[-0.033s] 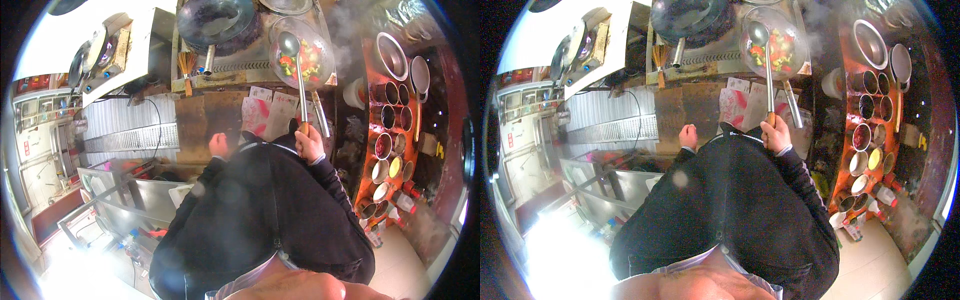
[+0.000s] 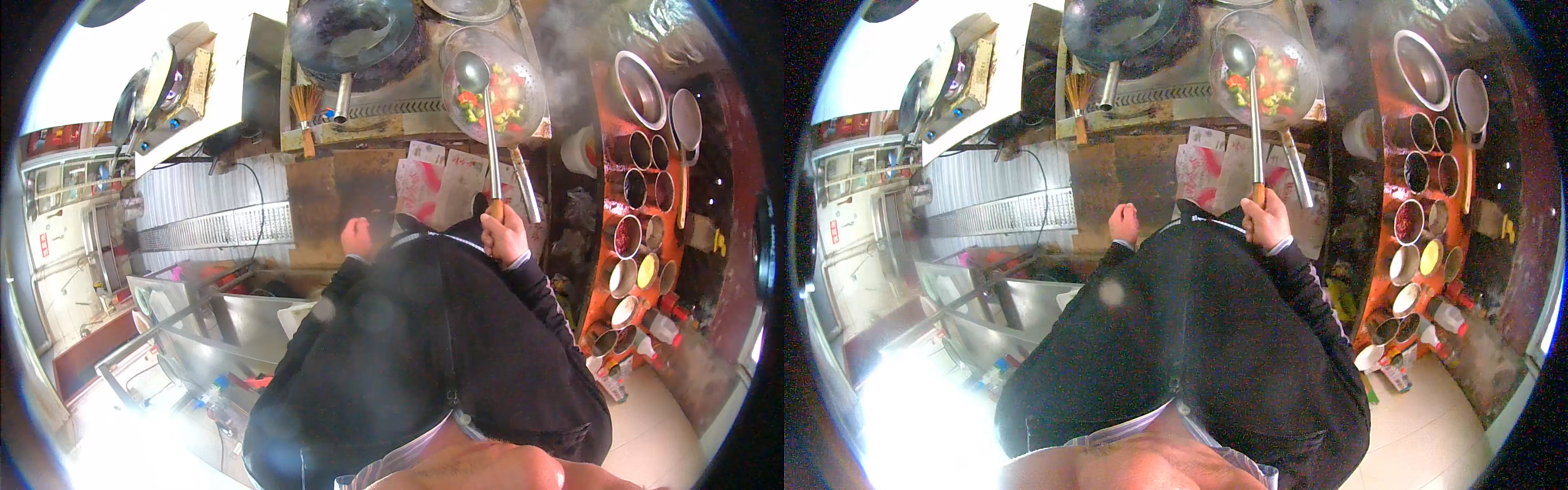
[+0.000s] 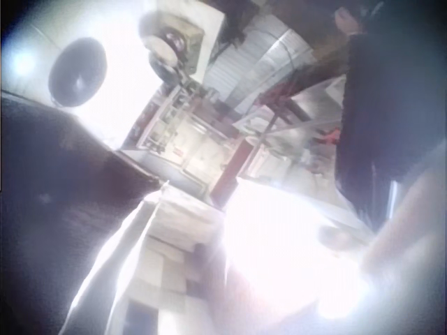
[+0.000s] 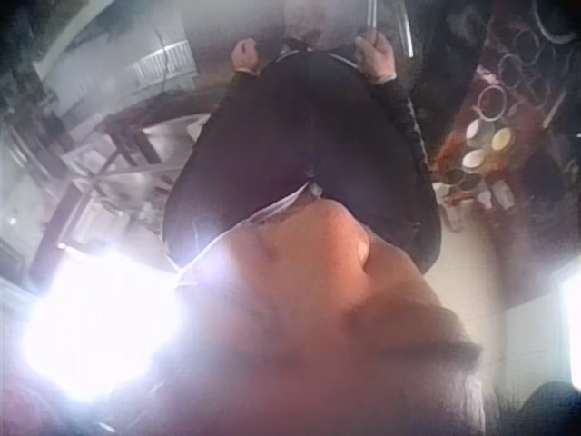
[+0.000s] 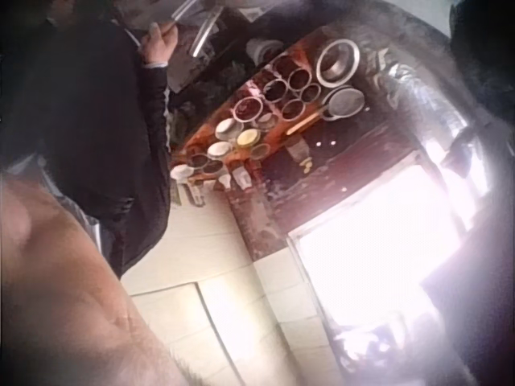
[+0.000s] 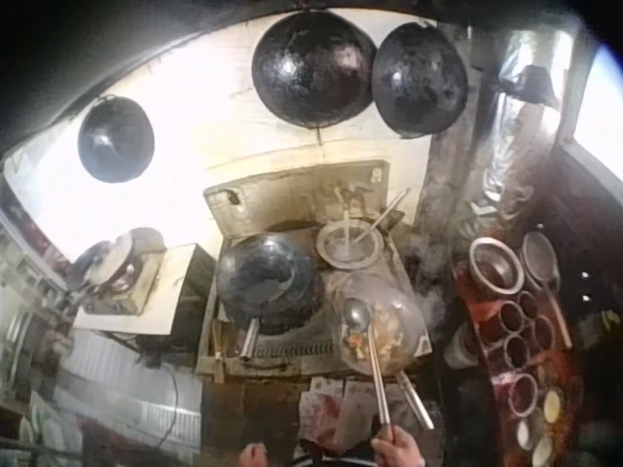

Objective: The person stir-fries chopped green vegetables in a wok over a gas burner, then adds dark ingredients and red peppers. They use a ladle to mix and transfer the vegetables into a colander, and later return to the wok to continue cooking.

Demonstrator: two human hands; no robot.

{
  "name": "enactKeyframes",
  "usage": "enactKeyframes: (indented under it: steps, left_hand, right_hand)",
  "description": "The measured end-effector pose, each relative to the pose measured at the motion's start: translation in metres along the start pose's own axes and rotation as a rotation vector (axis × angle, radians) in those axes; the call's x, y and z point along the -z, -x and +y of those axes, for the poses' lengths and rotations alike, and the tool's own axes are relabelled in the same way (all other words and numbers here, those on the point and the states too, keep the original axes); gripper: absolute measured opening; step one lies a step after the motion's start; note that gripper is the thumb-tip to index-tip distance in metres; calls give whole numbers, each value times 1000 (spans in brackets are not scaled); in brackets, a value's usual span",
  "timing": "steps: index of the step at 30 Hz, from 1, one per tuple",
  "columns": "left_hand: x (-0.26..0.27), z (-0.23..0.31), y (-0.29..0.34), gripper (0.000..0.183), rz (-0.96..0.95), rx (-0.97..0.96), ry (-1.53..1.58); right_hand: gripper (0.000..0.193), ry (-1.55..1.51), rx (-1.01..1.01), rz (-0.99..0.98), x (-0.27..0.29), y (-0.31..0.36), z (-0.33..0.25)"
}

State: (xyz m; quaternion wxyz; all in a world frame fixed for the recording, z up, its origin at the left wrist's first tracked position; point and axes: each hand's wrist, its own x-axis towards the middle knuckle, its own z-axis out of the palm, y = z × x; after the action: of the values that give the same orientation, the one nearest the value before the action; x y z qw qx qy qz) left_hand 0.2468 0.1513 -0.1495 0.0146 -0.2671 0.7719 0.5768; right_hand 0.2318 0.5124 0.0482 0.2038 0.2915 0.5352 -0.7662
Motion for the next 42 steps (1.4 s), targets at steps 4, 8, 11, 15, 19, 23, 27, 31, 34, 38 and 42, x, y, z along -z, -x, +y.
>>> enactKeyframes:
  steps: [4, 8, 11, 15, 19, 23, 27, 31, 34, 38, 42]
  left_hand:
    - [26, 3, -9, 27, -42, -57, -71]
    - [40, 5, -12, 25, -55, -118, -47]
    - [49, -3, -18, 24, -52, -22, -7]
    - [58, -24, -30, 23, -73, -44, -41]
    - [63, -35, -32, 23, -63, -98, -57]
    - [62, -28, -24, 24, -27, -51, -69]
    - [54, -16, -16, 25, 3, -17, 36]
    - [45, -4, -6, 27, 116, -10, 30]
    - [43, 5, 4, 26, 176, 0, -36]
    - [36, 16, 13, 25, 207, 86, 70]
    - [20, 18, 22, 25, 328, 22, 25]
  right_hand:
    - [18, -49, 10, 30, -28, 3, 16]
    - [18, -82, 1, 55, -47, 5, 24]
    - [17, -63, -7, 34, -56, 8, 23]
    - [16, -227, -38, -36, -62, 19, 14]
    - [16, -318, -41, -99, -56, 42, 1]
    - [18, -343, -49, -238, -28, 52, -17]
    - [21, 944, 476, 205, -12, 24, -18]
    - [26, 682, 460, 213, -2, -4, -20]
    - [17, 619, 577, 215, 9, -53, -45]
    - [13, 194, 437, 182, 24, -146, -112]
    - [8, 161, 482, 192, 29, -236, -209]
